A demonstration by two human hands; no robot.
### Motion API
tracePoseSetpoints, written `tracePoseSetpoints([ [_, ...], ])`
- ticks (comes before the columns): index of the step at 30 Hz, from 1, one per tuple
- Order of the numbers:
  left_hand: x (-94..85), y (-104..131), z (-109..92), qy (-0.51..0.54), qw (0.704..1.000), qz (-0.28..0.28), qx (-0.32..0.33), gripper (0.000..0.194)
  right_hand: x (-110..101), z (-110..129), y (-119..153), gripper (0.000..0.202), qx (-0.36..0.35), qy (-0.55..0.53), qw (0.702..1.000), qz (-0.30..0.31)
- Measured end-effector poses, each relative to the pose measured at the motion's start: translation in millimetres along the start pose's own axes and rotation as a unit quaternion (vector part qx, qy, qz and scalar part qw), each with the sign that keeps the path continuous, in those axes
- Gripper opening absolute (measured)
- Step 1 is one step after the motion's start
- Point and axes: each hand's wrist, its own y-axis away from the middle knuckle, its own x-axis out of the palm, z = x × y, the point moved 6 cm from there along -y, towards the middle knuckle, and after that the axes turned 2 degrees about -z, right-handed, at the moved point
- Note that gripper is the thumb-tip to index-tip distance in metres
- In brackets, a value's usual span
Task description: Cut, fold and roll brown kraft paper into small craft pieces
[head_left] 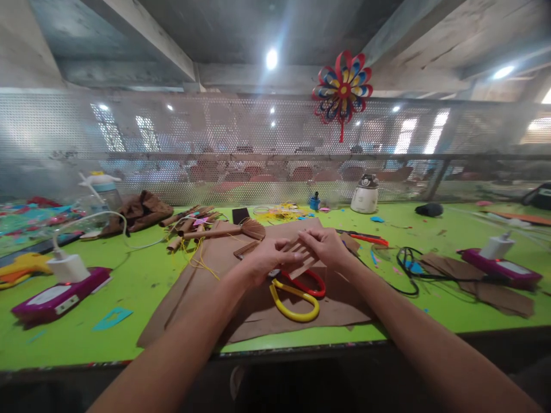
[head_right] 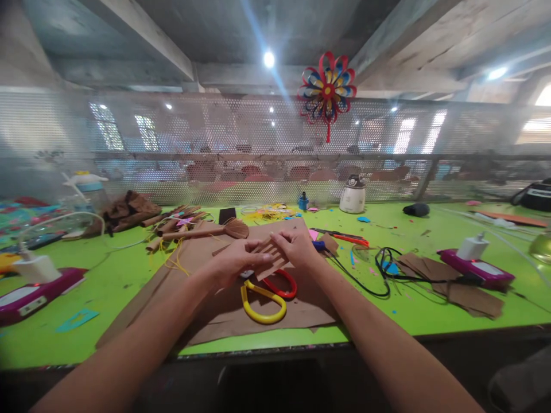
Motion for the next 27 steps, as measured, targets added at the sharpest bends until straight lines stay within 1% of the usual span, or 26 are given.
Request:
tracePoseSetpoints([
  [3,4.0,2.6,-2.5,-0.024,0.999,0.019,0.013,0.041,-1.1,5.0,0.8,0.036,-0.027,0.016,0.999,-0.011],
  [5,3.7,2.6,-1.8,-0.031,0.999,0.018,0.014,0.042,-1.7,5.9,1.4,0.037,-0.033,0.024,0.999,-0.015],
  [9,-2.0,-1.1,2.8,-0.059,0.998,-0.019,0.017,0.04,-0.2,4.1,2.5,0.037,-0.036,0.035,0.999,-0.018],
  [12,-6.1,-3.7,4.6,-0.076,0.996,-0.042,0.025,0.036,1.6,1.2,1.5,0.041,-0.035,0.032,0.999,-0.027],
  [13,-7.8,-4.3,4.6,-0.075,0.996,-0.046,0.027,0.035,1.9,-1.2,0.6,0.043,-0.025,0.021,0.999,-0.031],
  [15,-14.8,-5.3,3.5,-0.057,0.995,-0.069,0.032,0.034,0.7,-9.5,-1.5,0.049,0.019,-0.023,0.998,-0.049],
  [17,-27.1,-6.1,2.0,-0.031,0.993,-0.106,0.038,0.033,-1.8,-19.3,-1.9,0.055,0.073,-0.072,0.992,-0.076],
  [19,-43.6,-6.4,0.6,-0.009,0.986,-0.158,0.049,0.028,-1.5,-22.2,-0.1,0.056,0.09,-0.08,0.99,-0.079],
  [20,-52.7,-6.1,-0.3,-0.001,0.981,-0.186,0.058,0.025,1.4,-19.3,1.7,0.052,0.079,-0.06,0.994,-0.055],
  [21,-61.9,-5.5,-1.3,0.006,0.974,-0.217,0.068,0.022,6.8,-13.7,4.4,0.048,0.059,-0.023,0.998,-0.012],
  [23,-79.2,-3.6,-2.6,0.022,0.957,-0.275,0.09,0.021,21.2,3.7,14.4,0.039,-0.005,0.066,0.993,0.1],
  [24,-85.8,-3.2,-2.7,0.038,0.951,-0.29,0.098,0.023,29.6,11.2,21.9,0.034,-0.02,0.106,0.98,0.168],
  [25,-91.9,-2.5,-2.7,0.053,0.944,-0.307,0.106,0.025,37.4,18.0,30.4,0.031,-0.029,0.15,0.96,0.237],
  [26,-97.8,-1.3,-2.9,0.053,0.936,-0.329,0.112,0.025,40.6,25.4,37.0,0.029,-0.044,0.194,0.943,0.267],
  [27,-102.5,-0.3,-3.2,0.048,0.93,-0.345,0.115,0.024,42.6,32.9,42.5,0.029,-0.064,0.231,0.928,0.284],
])
